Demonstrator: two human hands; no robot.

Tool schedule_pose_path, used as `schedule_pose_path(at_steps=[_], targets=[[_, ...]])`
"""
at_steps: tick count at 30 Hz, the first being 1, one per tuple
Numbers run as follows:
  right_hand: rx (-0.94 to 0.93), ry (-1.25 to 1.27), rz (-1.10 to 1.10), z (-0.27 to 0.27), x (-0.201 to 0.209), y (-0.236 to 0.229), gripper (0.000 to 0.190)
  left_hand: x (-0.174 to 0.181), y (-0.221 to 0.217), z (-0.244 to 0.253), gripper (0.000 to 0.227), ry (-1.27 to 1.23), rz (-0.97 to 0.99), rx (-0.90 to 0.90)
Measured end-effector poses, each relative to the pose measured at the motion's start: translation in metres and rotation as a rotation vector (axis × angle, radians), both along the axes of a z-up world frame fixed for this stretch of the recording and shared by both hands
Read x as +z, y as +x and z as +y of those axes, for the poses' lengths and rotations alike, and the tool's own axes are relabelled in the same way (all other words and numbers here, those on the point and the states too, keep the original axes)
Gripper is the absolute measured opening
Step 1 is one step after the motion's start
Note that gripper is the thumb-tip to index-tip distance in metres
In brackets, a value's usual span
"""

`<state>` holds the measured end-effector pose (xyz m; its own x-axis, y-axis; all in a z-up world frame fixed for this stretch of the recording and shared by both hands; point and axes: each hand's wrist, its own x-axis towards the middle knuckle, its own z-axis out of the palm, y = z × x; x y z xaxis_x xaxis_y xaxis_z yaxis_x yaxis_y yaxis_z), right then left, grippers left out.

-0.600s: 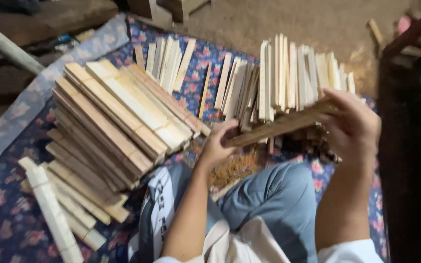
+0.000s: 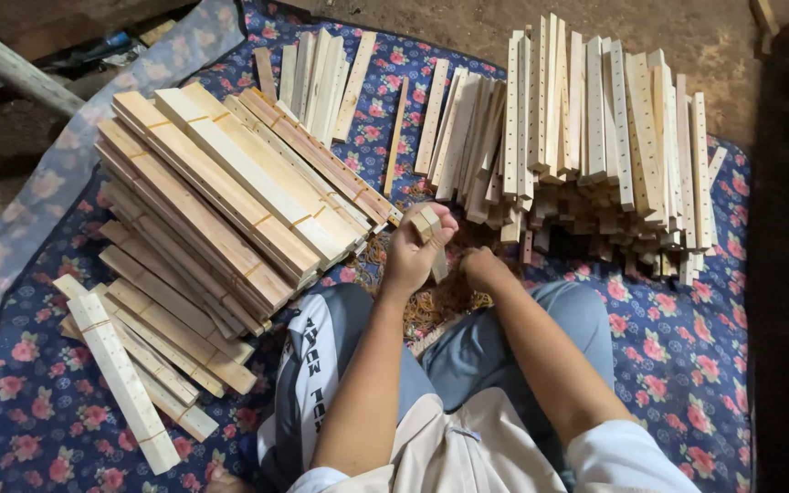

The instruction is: Bundling wooden slats together using rubber bands

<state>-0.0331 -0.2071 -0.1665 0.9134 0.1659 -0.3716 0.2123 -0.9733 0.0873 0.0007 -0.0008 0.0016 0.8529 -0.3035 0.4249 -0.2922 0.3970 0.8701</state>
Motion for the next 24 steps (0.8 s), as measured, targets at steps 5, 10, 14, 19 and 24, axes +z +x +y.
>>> schedule_pose_path(at_steps=[5,10,14,19,24], targets=[[-0.309,0.27,-0.092,0.019,0.054,0.003,0.013,0.007,0.0,0.006,0.015,0.07,-0.021,-0.003],[-0.456,0.645,-0.399,-0.01,0.07,-0.005,0.011,0.006,0.001,-0.003,0.007,0.127,-0.081,0.014],[-0.462,0.468,-0.286,-0.026,0.015,-0.001,0.012,-0.006,-0.006,-0.015,0.01,0.157,-0.077,-0.004],[-0.46,0.34,0.053,-0.012,-0.027,0.005,0.036,-0.003,-0.011,-0.011,0.009,0.154,-0.05,0.027],[-0.475,0.313,-0.016,-0.009,-0.037,0.009,0.023,0.0,-0.011,-0.009,0.01,0.163,-0.068,0.041]])
